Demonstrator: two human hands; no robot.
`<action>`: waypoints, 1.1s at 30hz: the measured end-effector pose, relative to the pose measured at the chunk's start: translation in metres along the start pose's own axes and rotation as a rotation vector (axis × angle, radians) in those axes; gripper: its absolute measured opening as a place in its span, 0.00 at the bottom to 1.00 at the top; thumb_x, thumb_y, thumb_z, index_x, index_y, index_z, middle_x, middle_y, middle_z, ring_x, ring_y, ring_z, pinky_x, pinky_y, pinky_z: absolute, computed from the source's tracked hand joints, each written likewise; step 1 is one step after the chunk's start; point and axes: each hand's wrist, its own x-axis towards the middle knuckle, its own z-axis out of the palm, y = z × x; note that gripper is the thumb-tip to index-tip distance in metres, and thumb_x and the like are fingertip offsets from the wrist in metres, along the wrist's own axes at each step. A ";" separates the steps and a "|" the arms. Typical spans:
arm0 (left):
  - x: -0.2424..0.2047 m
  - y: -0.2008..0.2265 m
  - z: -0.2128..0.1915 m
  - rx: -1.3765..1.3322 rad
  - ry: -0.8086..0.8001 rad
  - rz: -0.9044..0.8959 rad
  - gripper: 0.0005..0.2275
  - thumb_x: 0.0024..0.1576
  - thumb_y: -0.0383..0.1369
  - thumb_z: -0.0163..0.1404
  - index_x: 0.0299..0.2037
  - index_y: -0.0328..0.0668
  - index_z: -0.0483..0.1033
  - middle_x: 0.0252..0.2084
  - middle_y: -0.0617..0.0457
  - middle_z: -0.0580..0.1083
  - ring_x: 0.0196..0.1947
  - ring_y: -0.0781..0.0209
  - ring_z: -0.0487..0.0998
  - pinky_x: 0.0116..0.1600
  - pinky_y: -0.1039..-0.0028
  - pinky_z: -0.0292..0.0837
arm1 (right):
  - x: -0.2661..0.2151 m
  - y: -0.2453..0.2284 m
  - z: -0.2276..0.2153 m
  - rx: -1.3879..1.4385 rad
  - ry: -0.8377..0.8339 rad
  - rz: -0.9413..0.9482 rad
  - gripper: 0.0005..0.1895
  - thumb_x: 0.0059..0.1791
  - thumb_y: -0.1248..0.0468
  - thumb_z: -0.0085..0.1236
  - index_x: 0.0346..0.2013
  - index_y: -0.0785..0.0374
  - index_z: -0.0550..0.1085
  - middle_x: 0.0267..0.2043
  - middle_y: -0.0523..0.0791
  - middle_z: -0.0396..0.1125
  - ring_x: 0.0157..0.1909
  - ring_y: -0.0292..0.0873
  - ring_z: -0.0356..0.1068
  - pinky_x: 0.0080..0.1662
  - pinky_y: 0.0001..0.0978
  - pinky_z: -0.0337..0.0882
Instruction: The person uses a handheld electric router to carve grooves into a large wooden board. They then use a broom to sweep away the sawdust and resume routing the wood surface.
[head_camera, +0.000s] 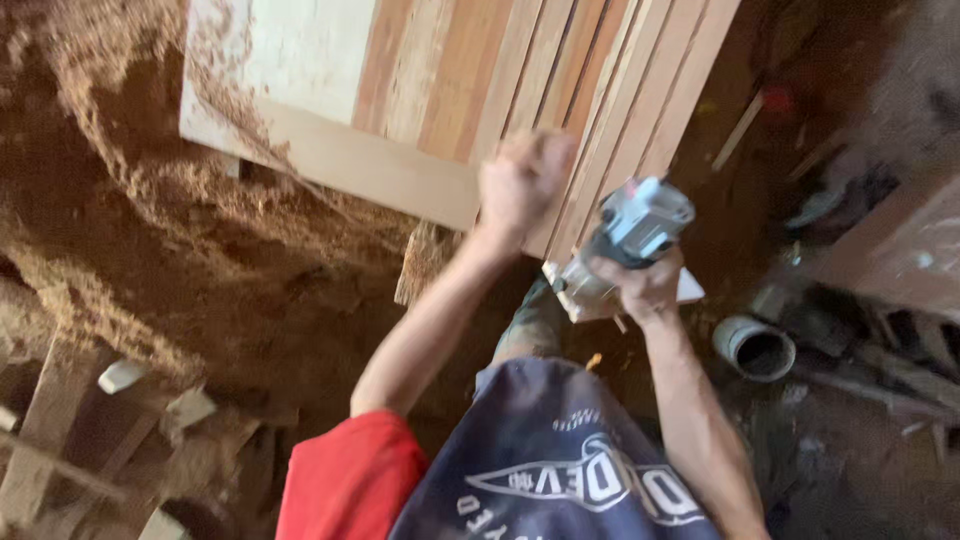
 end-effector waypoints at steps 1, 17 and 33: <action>-0.001 -0.045 -0.004 0.267 -0.014 -0.065 0.09 0.59 0.37 0.57 0.38 0.40 0.82 0.30 0.44 0.79 0.31 0.50 0.80 0.34 0.64 0.76 | -0.002 -0.002 -0.001 0.016 0.012 0.020 0.43 0.38 0.64 0.73 0.67 0.63 0.66 0.55 0.43 0.71 0.54 0.38 0.72 0.60 0.35 0.73; -0.010 -0.310 -0.104 0.953 -0.841 -0.390 0.38 0.65 0.67 0.24 0.82 0.62 0.35 0.80 0.41 0.27 0.80 0.37 0.27 0.80 0.39 0.28 | -0.038 0.096 0.107 -0.126 0.102 -0.130 0.31 0.42 0.64 0.74 0.56 0.63 0.68 0.54 0.48 0.69 0.54 0.45 0.73 0.57 0.40 0.76; -0.037 -0.365 -0.105 0.873 -0.542 -0.212 0.39 0.62 0.69 0.30 0.80 0.63 0.47 0.82 0.44 0.38 0.81 0.40 0.36 0.80 0.41 0.33 | -0.040 0.186 0.192 -0.475 0.284 -0.427 0.34 0.45 0.66 0.73 0.57 0.66 0.61 0.61 0.57 0.62 0.61 0.57 0.66 0.63 0.47 0.70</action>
